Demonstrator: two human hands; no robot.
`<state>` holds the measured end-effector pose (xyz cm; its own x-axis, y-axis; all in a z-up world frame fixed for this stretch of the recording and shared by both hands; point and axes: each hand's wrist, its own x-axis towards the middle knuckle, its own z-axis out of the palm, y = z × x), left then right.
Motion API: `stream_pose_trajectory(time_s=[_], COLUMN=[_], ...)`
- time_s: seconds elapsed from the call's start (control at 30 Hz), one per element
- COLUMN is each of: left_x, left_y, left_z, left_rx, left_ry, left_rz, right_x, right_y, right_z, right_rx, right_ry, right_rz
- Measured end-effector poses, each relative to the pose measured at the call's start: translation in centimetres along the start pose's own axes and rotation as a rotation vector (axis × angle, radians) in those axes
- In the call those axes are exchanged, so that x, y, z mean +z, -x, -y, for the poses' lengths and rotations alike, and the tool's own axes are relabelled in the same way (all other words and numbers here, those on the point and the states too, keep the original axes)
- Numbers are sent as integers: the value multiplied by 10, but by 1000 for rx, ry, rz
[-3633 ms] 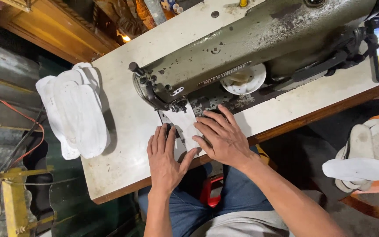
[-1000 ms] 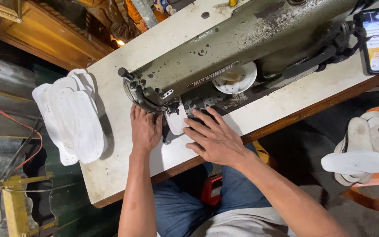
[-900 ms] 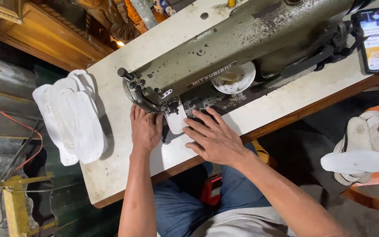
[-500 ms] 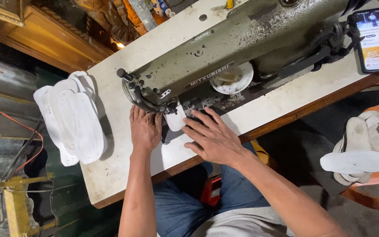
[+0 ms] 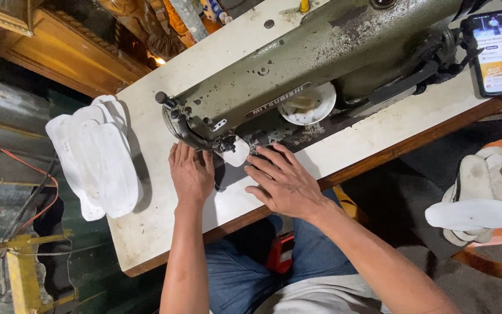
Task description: Stitching the edges of shoe insoles using an industrial sewing machine
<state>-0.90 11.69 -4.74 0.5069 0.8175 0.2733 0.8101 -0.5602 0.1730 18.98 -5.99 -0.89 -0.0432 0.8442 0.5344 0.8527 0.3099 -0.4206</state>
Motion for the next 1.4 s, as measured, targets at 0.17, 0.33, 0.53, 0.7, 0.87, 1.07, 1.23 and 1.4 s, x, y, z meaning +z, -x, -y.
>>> stream_pose_trajectory(time_s=[0.17,0.33,0.53,0.7,0.87,1.07,1.23,1.4], left_x=[6,-13,-28,-40,-39,-13,-45,-37], left_y=[1,5,16,25,36,39,39,40], left_z=[3,-8,-24,-35,-34,-1,-35,-32], left_rx=[-29,-60,-81,-61,-83,238,350,319], left_ry=[-7,-67,-51,-62,-96,-33,-44,-102], left_rz=[-21,1,-43,-32,-45,-353,-278,-251], right_x=[0,-2,-2,-2,3,-1,-27,-23], right_y=[0,-1,-1,-1,2,6,45,157], right_z=[0,1,-1,-1,-3,-3,1,-11], right_rx=[0,-9,-18,-16,-37,-56,-113,14], right_ry=[4,27,19,7,18,-28,-148,-148], right_rz=[-47,-77,-112,-111,-156,-282,-332,-372])
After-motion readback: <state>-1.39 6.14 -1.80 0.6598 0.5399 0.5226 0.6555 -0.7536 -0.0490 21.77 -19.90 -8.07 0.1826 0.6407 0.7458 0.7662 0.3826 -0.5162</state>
